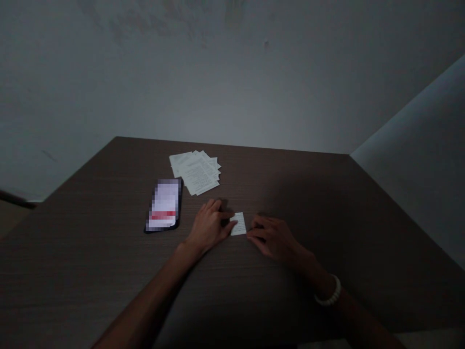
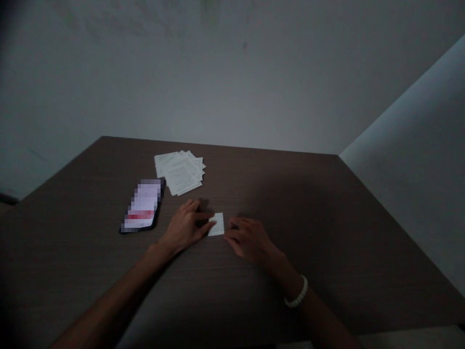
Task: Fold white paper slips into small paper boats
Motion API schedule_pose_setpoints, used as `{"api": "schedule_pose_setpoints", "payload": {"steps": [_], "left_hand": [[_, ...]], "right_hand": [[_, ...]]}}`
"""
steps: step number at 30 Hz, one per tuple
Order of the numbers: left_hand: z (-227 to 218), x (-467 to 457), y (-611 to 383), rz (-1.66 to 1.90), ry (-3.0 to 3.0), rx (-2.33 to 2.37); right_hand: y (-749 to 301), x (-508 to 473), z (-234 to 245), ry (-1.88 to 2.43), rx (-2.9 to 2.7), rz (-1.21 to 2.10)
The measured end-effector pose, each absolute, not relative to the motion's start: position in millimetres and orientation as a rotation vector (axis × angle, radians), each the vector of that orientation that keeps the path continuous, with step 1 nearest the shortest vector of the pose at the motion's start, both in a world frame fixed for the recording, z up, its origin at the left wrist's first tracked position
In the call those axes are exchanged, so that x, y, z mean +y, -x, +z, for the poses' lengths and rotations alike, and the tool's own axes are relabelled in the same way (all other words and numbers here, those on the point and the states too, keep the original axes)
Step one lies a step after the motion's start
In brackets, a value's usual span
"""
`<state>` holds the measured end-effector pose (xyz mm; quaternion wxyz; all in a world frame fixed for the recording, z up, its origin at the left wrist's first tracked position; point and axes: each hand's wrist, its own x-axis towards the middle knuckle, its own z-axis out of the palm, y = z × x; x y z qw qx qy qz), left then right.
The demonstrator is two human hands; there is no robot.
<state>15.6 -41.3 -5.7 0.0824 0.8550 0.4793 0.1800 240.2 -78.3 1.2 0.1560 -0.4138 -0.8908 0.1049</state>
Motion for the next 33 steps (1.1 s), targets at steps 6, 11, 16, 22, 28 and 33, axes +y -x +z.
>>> {"api": "schedule_pose_setpoints", "payload": {"steps": [6,11,16,22,28,33], "left_hand": [[-8,-40,-13,0.533,-2.538,1.400],[-9,-41,-13,0.529,-2.531,1.407],[-8,-41,-12,0.528,-2.555,1.403],[-4,-44,-15,0.500,-2.669,1.352],[-4,-44,-15,0.446,-2.758,1.219],[-2,-44,-16,0.410,-2.789,1.220]], "right_hand": [[-231,-63,-3,1.344,-2.354,0.372],[-222,-54,-2,1.452,-2.401,0.277],[-219,-58,0,1.505,-2.438,0.198],[-218,-61,2,1.527,-2.442,0.203],[-219,-61,2,1.529,-2.450,0.182],[-220,-61,2,1.534,-2.453,0.167]]}}
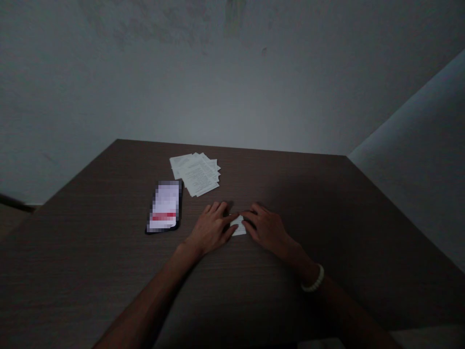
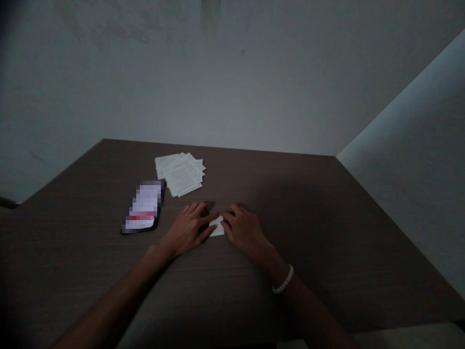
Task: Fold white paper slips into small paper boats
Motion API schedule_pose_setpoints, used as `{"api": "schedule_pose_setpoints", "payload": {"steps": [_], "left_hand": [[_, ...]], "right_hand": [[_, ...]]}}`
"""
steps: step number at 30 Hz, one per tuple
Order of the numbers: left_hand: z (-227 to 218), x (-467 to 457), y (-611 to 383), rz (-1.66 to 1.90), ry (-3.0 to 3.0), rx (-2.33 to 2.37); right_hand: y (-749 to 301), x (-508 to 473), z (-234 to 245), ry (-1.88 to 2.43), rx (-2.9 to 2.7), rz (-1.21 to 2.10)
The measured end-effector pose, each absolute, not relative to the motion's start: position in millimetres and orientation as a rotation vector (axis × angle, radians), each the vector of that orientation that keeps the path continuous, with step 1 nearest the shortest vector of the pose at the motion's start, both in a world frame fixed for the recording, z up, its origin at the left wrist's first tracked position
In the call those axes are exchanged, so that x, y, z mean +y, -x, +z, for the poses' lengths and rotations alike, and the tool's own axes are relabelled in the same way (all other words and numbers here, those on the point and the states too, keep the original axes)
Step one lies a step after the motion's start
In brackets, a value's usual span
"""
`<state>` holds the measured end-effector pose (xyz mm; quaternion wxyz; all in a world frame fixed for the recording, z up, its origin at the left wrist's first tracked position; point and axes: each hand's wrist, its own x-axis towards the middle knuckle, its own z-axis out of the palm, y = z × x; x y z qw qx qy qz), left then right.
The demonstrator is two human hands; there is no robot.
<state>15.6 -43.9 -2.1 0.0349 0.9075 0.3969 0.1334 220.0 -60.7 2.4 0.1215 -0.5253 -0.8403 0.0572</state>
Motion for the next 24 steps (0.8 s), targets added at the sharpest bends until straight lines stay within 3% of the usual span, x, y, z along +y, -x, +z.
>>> {"api": "schedule_pose_setpoints", "payload": {"steps": [24], "left_hand": [[-2,-44,-14,0.479,-2.696,1.346]], "right_hand": [[-228,-81,10,1.348,-2.593,0.084]]}}
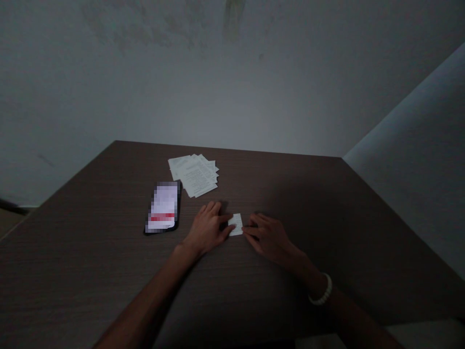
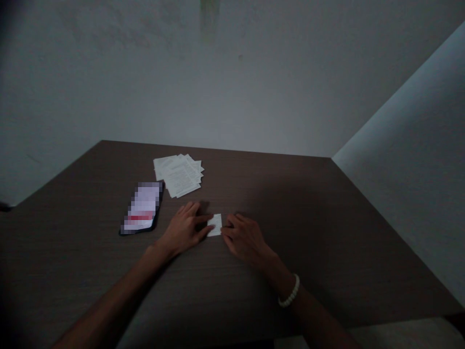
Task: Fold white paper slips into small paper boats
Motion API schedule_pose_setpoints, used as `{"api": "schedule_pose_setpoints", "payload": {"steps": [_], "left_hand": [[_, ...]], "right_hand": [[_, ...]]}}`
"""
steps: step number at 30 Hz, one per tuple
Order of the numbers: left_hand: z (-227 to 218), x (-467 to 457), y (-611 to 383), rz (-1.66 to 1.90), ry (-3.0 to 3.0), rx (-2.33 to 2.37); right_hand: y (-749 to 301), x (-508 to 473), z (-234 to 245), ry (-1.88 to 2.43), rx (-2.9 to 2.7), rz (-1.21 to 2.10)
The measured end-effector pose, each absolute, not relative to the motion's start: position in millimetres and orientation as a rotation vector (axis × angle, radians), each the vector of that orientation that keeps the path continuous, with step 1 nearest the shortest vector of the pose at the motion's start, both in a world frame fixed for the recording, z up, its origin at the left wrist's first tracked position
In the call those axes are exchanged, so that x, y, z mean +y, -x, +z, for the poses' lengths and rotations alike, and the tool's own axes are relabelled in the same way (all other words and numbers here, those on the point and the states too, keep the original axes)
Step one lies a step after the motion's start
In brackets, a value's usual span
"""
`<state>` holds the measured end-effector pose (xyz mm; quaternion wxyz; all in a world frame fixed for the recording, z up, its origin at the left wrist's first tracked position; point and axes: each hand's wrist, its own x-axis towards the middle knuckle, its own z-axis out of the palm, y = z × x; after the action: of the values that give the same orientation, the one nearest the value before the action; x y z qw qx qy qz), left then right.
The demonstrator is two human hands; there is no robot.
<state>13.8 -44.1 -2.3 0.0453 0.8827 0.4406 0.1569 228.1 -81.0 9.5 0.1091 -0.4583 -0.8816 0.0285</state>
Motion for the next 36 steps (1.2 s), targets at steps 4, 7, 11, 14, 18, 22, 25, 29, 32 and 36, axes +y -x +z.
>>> {"api": "schedule_pose_setpoints", "payload": {"steps": [4,7,11,14,18,22,25,29,32,36], "left_hand": [[-5,-43,-13,0.507,-2.692,1.329],[-7,-43,-12,0.534,-2.675,1.314],[-9,-41,-12,0.562,-2.631,1.306],[-11,-39,-12,0.575,-2.606,1.279],[-13,-38,-12,0.630,-2.551,1.244],[-14,-37,-12,0.669,-2.511,1.174],[-15,-36,-12,0.683,-2.492,1.148],[-15,-36,-13,0.729,-2.496,1.102],[-15,-36,-12,0.833,-2.495,1.080],[-15,-37,-9,1.013,-2.549,1.064]], "right_hand": [[-230,-91,11,1.328,-2.615,0.119],[-233,-95,7,1.343,-2.556,0.204],[-234,-86,1,1.386,-2.367,0.314],[-231,-69,1,1.437,-2.264,0.336],[-225,-47,3,1.402,-2.322,0.360],[-222,-37,-1,1.376,-2.347,0.433],[-223,-34,-6,1.358,-2.305,0.488],[-224,-38,-6,1.339,-2.246,0.543],[-224,-43,-2,1.319,-2.157,0.613],[-225,-48,1,1.296,-1.955,0.764]]}}
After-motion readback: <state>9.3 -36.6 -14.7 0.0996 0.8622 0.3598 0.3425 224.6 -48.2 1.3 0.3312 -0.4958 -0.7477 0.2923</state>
